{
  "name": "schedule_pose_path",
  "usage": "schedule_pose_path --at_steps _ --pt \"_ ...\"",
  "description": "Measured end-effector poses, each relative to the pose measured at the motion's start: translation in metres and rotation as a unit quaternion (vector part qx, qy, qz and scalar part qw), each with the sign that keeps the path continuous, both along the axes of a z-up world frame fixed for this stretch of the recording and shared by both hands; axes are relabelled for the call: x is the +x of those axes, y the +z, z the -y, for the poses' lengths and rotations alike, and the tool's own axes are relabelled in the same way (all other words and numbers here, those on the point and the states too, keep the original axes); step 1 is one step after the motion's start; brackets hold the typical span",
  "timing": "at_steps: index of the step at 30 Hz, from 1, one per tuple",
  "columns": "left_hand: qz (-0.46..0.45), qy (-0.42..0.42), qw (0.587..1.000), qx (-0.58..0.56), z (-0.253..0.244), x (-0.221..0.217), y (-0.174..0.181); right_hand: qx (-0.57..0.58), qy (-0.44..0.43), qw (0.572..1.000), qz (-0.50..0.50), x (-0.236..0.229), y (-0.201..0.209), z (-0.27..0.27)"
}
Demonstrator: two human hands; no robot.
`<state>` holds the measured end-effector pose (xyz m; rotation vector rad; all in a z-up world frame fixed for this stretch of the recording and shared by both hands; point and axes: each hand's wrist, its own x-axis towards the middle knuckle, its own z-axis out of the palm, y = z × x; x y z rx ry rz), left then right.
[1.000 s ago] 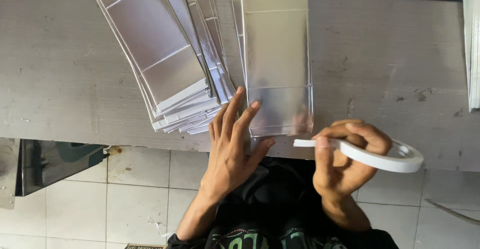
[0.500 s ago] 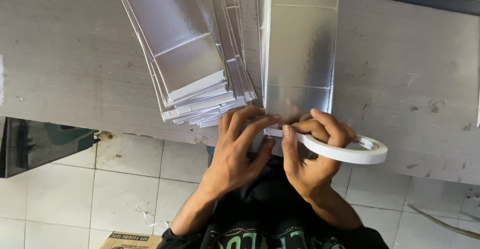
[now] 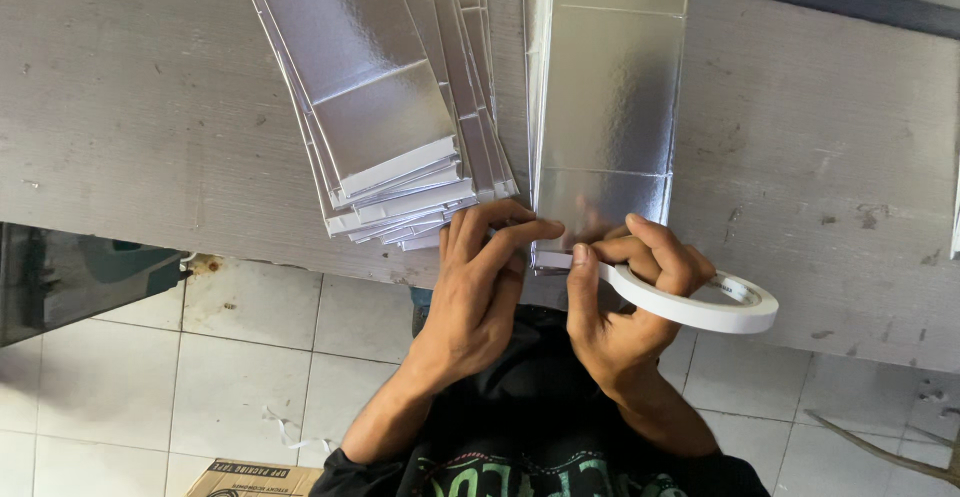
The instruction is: The person applies white adhesive tape to the edges of rectangular metallic panels. They hold the tape roll in one hand and smooth the tape onto the panel edges with the other, repeating the process for multiple panels stacked on a table.
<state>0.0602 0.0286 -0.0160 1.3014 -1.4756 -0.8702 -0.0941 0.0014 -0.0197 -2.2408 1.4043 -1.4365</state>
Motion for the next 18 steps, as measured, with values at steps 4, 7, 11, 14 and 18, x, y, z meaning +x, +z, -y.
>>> schedule_pose_path --at_steps 4,7,11,14,18 --pt "-0.001 0.006 1.0 -0.007 0.002 -0.003 -0.004 -0.006 -0.008 1.0 0.008 0.002 -0.003 -0.002" --pt "0.054 0.034 0.998 -0.023 0.002 -0.009 -0.01 -0.011 -0.015 1.0 -0.002 -0.001 -0.005 -0.002" --pt "0.109 0.042 0.993 -0.028 0.003 -0.012 -0.009 0.01 0.017 0.998 -0.059 -0.008 0.001 0.001" --pt "0.13 0.03 0.991 -0.005 0.002 -0.013 -0.003 0.089 0.031 0.989 -0.115 -0.018 0.02 -0.004" --pt "0.156 0.023 0.987 0.017 0.0 -0.014 -0.003 0.117 0.031 0.981 -0.152 -0.025 0.031 -0.011"
